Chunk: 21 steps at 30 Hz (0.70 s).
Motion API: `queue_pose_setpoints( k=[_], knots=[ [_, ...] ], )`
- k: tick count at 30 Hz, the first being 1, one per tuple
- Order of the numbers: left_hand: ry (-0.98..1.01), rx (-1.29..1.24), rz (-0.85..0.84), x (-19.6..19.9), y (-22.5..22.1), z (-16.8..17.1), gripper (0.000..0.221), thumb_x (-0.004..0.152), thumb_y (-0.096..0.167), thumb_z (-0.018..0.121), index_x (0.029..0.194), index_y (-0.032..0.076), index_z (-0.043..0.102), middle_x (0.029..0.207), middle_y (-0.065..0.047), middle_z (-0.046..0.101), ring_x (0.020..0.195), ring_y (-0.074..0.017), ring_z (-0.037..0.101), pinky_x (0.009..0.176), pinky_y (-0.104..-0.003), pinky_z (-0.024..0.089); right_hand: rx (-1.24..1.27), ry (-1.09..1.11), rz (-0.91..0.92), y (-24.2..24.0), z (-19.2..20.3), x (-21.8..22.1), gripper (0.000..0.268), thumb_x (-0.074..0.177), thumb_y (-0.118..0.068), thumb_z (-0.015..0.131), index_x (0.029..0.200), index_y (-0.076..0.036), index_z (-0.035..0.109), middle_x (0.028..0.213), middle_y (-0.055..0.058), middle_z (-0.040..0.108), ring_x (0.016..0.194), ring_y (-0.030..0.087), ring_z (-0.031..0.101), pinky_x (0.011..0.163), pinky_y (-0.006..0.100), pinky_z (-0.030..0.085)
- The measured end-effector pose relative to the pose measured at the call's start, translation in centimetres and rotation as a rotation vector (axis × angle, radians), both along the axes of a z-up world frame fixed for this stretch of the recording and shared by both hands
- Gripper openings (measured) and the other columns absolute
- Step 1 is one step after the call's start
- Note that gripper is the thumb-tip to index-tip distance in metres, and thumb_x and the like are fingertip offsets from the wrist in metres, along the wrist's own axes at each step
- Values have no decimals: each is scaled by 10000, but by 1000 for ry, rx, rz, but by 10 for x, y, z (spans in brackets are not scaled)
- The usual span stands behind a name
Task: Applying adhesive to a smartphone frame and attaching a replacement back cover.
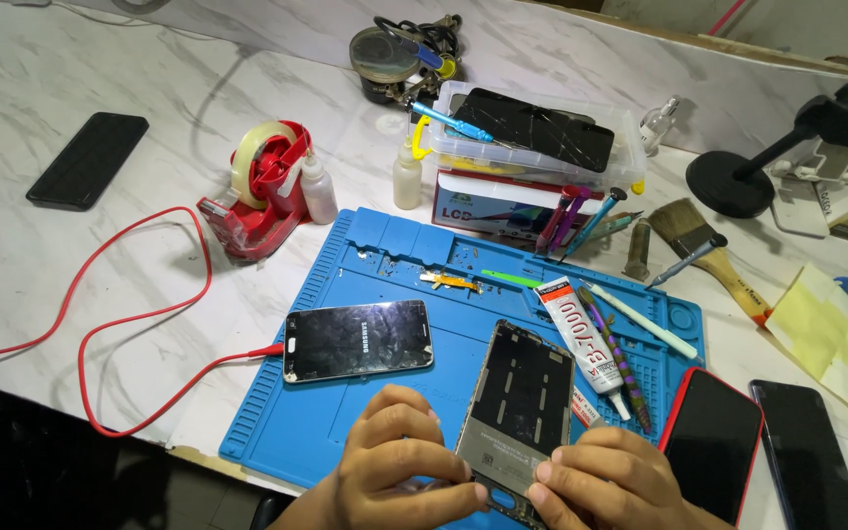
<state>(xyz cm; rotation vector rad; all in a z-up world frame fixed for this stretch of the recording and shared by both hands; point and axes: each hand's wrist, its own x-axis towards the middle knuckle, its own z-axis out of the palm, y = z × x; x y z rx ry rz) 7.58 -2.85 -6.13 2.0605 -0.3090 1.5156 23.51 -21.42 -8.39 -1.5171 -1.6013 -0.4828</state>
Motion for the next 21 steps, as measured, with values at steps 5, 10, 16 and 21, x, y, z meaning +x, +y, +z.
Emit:
queue_pose_setpoints(
  k=[5,10,16,21],
  knots=[
    [-19,114,2,0,3,-1,163,982,164,670,866,251,744,889,101,653,763,-101,535,717,-304,483,29,-98,27,1,-1,3,198,820,-252,816,970,-186,706,909,-57,720,763,37,724,641,204,649],
    [7,181,27,-3,6,5,269,1021,202,562,797,255,701,806,153,656,748,-79,497,764,-267,443,55,-165,39,2,-1,3,198,835,-283,817,970,-184,710,911,-54,711,737,35,722,636,195,644],
    [-31,195,60,-3,4,0,331,1047,211,483,806,274,700,819,203,620,760,-57,450,754,-233,431,16,-370,160,-6,-3,14,197,909,-256,793,1074,-206,700,1031,-57,731,887,47,728,720,226,647],
    [-27,183,77,-3,2,-1,331,1025,218,493,762,290,680,778,221,597,766,-41,437,745,-213,420,29,-408,177,-4,3,12,178,931,-242,768,1087,-212,690,1049,-60,735,902,50,730,724,219,649]
  ],
)
